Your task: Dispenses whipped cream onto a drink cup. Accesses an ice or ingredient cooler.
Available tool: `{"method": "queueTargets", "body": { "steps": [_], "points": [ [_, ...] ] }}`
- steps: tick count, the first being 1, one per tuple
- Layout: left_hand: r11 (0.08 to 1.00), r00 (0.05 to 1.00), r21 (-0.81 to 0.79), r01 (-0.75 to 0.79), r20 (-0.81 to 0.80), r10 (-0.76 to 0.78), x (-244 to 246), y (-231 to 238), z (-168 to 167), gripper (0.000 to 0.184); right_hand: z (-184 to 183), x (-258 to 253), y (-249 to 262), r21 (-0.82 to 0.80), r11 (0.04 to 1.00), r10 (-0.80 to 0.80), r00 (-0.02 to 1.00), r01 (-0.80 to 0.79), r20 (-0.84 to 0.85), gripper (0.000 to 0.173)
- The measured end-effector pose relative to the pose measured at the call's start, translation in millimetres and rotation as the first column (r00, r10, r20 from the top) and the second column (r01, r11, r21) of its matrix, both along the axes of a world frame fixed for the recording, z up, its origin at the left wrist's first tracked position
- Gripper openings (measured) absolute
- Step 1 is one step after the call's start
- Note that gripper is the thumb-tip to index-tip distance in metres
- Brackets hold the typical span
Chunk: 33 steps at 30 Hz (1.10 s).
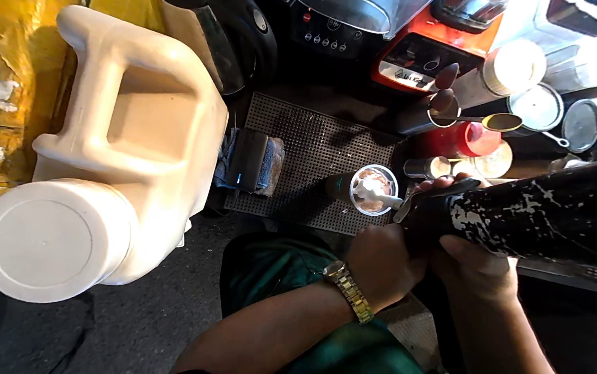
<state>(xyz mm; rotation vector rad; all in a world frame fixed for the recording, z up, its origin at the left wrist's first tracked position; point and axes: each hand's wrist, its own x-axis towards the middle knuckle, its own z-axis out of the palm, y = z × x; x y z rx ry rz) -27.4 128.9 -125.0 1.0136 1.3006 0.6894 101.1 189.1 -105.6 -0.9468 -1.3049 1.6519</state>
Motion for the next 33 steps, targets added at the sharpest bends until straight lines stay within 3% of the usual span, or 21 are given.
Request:
{"method": "queueTargets", "body": {
  "steps": [18,33],
  "points": [
    [0.992,0.992,-0.053,0.117,-0.034,-0.119,19,8,2,0.029,-2,23,-5,-0.044,0.993,-0.113,0.993,0.112,-0.022,0.083],
    [1.000,1.000,0.007,0.018,-0.002,-0.018,18,17,-4,0.026,0,15,13,-0.007,0.999,-0.054,0.998,0.054,0.011,0.083]
  ]
}}
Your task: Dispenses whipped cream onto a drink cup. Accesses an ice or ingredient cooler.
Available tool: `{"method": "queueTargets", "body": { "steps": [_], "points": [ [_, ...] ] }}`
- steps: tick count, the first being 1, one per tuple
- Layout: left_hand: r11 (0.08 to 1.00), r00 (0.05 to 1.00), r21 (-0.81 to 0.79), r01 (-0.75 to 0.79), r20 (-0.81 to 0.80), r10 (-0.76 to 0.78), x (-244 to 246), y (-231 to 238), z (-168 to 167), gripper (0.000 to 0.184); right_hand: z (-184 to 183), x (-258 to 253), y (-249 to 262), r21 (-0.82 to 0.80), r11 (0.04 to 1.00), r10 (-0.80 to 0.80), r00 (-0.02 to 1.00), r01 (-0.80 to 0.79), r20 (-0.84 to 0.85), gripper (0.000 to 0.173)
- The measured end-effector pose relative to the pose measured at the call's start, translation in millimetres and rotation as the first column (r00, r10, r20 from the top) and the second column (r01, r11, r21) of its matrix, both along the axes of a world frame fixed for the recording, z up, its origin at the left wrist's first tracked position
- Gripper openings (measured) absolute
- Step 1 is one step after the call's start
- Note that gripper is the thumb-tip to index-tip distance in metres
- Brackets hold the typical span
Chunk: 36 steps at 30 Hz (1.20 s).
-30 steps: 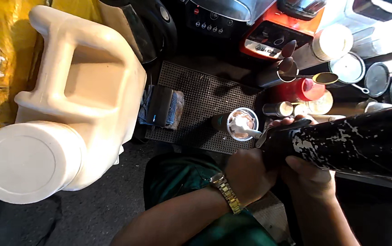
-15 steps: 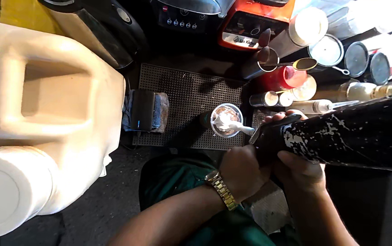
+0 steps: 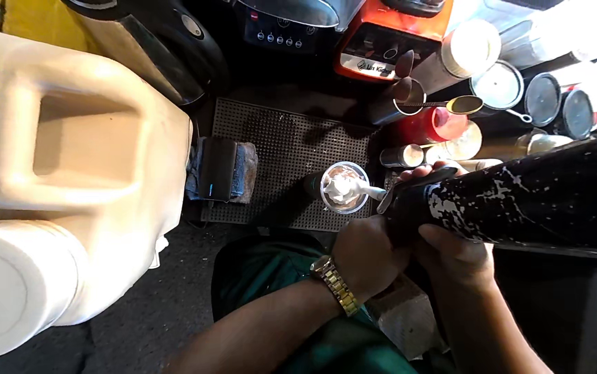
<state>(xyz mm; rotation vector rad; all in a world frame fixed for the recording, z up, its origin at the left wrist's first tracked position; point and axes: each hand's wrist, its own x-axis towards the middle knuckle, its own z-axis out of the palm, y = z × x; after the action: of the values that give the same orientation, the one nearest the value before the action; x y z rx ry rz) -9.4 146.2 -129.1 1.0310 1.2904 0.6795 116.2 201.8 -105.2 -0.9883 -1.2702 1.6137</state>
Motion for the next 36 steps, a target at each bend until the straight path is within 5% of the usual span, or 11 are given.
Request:
{"method": "queueTargets", "body": {
  "steps": [24,30,36],
  "points": [
    [0.990,0.993,0.093,-0.109,-0.034,0.112,-9,-12,2,0.022,1,-13,-2,0.031,0.995,0.094,0.995,-0.093,-0.035,0.083],
    [0.995,0.995,0.013,-0.097,-0.019,0.097,-8,-15,3,0.022,2,-14,-5,0.033,0.993,0.115,0.992,-0.113,-0.046,0.082],
    [0.984,0.991,0.113,-0.135,-0.009,0.137,-2,-16,1,0.022,3,-7,-5,0.022,0.995,0.093,0.996,-0.093,-0.005,0.083]
  ]
}}
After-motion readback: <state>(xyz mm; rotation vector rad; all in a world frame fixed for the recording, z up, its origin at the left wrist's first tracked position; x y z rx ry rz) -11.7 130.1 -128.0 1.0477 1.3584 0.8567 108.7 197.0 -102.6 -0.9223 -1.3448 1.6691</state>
